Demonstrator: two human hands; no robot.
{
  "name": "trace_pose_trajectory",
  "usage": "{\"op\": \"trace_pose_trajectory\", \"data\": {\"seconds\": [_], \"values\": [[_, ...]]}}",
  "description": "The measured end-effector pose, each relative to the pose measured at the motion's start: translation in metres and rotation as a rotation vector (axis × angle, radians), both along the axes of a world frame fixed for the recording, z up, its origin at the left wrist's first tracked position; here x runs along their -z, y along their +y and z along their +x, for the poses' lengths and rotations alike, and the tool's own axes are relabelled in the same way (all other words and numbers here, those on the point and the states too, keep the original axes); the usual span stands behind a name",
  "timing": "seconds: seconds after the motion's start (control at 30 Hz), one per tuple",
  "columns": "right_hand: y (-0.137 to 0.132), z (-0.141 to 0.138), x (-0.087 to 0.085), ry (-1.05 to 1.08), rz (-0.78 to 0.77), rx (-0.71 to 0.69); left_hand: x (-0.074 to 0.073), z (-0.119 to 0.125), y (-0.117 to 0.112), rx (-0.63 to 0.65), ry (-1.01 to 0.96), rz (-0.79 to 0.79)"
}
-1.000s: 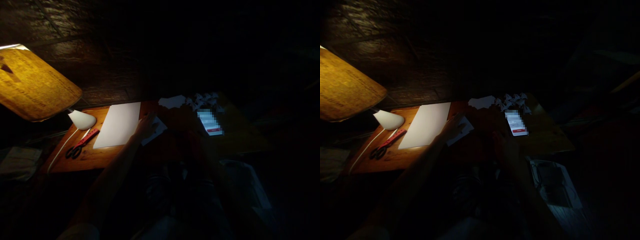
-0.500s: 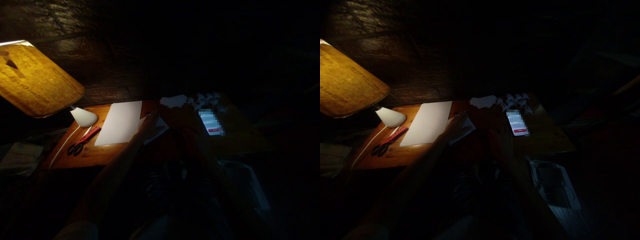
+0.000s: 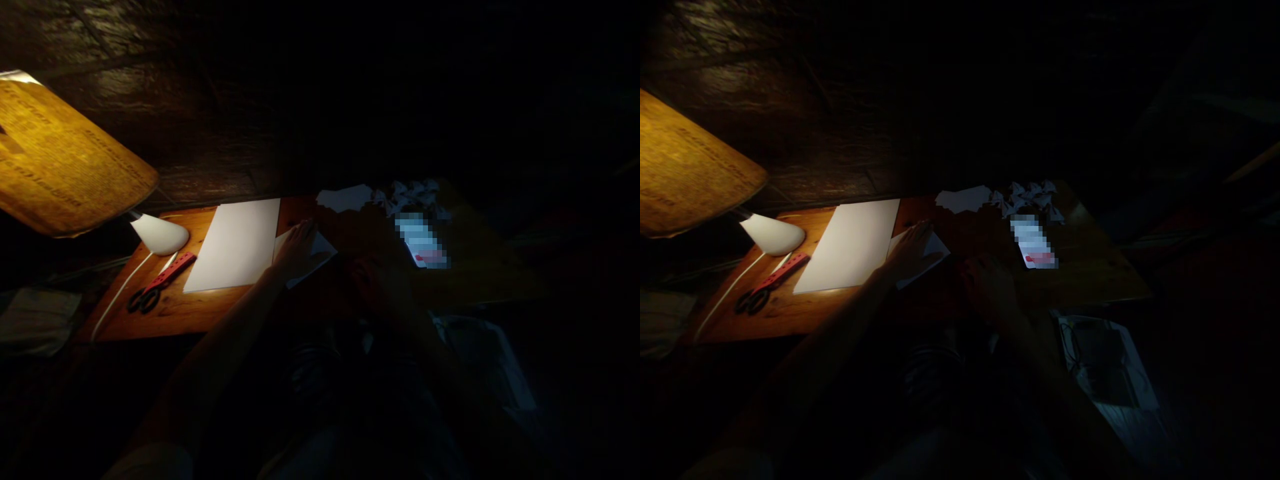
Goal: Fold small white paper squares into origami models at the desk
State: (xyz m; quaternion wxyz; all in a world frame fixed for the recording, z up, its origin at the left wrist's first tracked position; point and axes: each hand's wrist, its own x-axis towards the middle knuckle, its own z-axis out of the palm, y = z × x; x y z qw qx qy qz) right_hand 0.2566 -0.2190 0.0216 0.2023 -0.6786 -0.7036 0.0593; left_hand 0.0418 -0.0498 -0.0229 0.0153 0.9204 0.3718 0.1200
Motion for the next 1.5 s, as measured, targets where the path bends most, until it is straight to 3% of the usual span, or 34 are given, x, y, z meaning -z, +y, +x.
{"op": "trace_pose_trajectory", "data": {"seconds": [0.33,0.57,0.7,1.13,1.5], "values": [[0.010,-0.010,-0.004,0.003,-0.045,0.034,0.002,-0.001,0.001,0.004,-0.031,-0.024],[-0.001,0.007,0.006,0.019,-0.034,0.115,0.004,-0.001,0.002,0.010,-0.022,-0.042],[-0.001,0.010,0.004,0.008,-0.046,0.093,0.004,-0.002,0.003,0.009,-0.021,-0.043],[0.029,-0.015,-0.007,-0.056,-0.049,0.003,-0.005,0.001,-0.004,-0.014,-0.019,-0.042],[0.028,-0.020,-0.010,-0.038,-0.117,0.062,-0.006,0.001,-0.003,-0.021,0.007,-0.080]]}}
